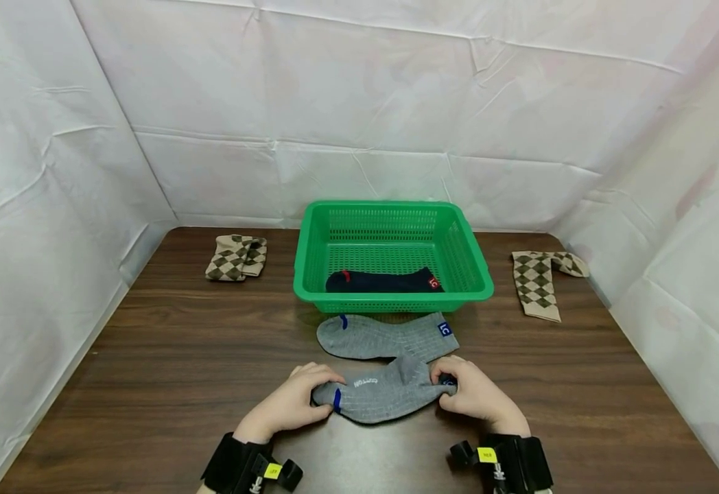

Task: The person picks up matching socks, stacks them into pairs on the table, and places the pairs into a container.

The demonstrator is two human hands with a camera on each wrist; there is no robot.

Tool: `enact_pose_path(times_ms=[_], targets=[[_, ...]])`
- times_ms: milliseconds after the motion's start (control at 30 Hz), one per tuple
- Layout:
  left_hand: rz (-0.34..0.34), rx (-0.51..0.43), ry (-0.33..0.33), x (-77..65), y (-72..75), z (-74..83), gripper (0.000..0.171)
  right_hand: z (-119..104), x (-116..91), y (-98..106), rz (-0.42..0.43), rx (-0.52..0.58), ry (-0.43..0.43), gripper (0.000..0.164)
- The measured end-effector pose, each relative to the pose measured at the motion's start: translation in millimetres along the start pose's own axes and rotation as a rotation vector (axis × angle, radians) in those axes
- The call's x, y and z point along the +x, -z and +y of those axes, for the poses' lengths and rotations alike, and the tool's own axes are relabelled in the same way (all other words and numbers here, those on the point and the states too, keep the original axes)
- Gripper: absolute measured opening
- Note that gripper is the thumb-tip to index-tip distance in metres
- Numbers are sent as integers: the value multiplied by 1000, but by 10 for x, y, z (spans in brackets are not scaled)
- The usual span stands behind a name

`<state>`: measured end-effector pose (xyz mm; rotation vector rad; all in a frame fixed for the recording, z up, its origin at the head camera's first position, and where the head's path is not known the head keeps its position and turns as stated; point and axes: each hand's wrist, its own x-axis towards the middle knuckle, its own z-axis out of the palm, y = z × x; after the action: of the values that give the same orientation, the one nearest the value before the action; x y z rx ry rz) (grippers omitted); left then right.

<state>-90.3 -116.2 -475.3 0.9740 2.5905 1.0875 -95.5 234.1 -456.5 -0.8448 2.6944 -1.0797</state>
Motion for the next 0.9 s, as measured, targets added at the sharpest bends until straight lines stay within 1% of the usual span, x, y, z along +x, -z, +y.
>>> enact_pose_path(times_ms=[133, 233, 267, 333, 433, 467, 533, 633, 733, 833, 900], targets=[[39, 35, -28, -5, -7, -13, 22, 35, -14, 15, -3, 80, -43, 31], [46, 34, -5, -8, -6, -7, 17, 37, -22, 30, 14, 92, -61, 34], [44, 21, 18, -7, -4, 0, 19, 33, -24, 35, 25, 93, -62, 35], [40, -19, 86, -5, 1, 11, 25, 22, -28, 42, 47, 99, -68, 35], [44, -93, 198, 7, 14, 28, 32, 4, -33, 46, 60, 153, -109, 31], [46, -119, 229, 10, 18, 30, 34, 1, -33, 45, 66, 172, -125, 29], [50, -169, 269, 17, 23, 25, 35, -5, -29, 41, 84, 212, -155, 27], [69, -199, 273, 19, 22, 15, 29, -10, -17, 39, 113, 278, -161, 24], [94, -175, 231, 12, 8, 14, 20, -7, -7, 38, 111, 338, -124, 21], [122, -136, 183, 4, -3, 21, 24, 3, -5, 36, 99, 371, -80, 19], [130, -152, 169, -1, -3, 21, 23, 8, -7, 36, 113, 384, -51, 18]])
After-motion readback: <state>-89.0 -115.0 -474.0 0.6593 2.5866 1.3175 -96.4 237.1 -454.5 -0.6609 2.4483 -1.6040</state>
